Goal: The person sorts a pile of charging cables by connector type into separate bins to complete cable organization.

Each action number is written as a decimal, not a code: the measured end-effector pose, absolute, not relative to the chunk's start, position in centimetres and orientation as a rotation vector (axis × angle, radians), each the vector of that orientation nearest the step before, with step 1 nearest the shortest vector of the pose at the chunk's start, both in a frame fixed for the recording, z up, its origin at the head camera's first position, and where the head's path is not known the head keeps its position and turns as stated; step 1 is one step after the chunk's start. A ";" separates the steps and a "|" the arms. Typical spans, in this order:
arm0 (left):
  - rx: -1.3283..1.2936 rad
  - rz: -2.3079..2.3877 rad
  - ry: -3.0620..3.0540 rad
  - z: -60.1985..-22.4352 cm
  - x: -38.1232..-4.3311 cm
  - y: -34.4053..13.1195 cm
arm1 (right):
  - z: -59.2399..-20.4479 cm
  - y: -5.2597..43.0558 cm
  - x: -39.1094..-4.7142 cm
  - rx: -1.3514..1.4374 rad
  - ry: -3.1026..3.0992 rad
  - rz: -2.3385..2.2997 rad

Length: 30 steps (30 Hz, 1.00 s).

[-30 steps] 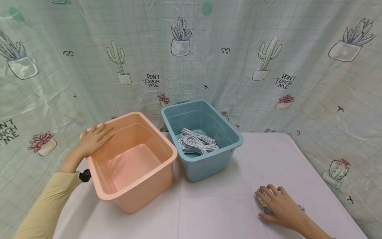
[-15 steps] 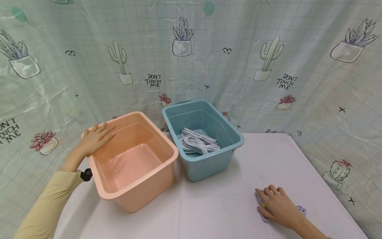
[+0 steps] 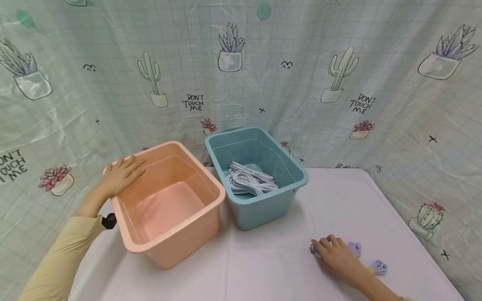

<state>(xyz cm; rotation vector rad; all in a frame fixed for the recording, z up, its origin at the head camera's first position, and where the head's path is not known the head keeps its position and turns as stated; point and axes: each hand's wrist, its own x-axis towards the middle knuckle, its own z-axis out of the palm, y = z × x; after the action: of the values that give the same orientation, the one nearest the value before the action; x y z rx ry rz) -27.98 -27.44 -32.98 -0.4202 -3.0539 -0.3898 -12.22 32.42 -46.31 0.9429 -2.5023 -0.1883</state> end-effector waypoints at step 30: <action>-0.418 -0.392 -3.048 -33.0 -28.0 -27.4 | -44.4 31.5 -11.6 0.970 -2.816 -0.314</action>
<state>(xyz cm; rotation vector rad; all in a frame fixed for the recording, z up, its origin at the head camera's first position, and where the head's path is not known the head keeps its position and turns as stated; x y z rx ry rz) -28.00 -27.44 -33.01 -0.4185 -3.0476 -0.3916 -11.61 31.53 -44.41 0.9700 -2.8162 -0.3138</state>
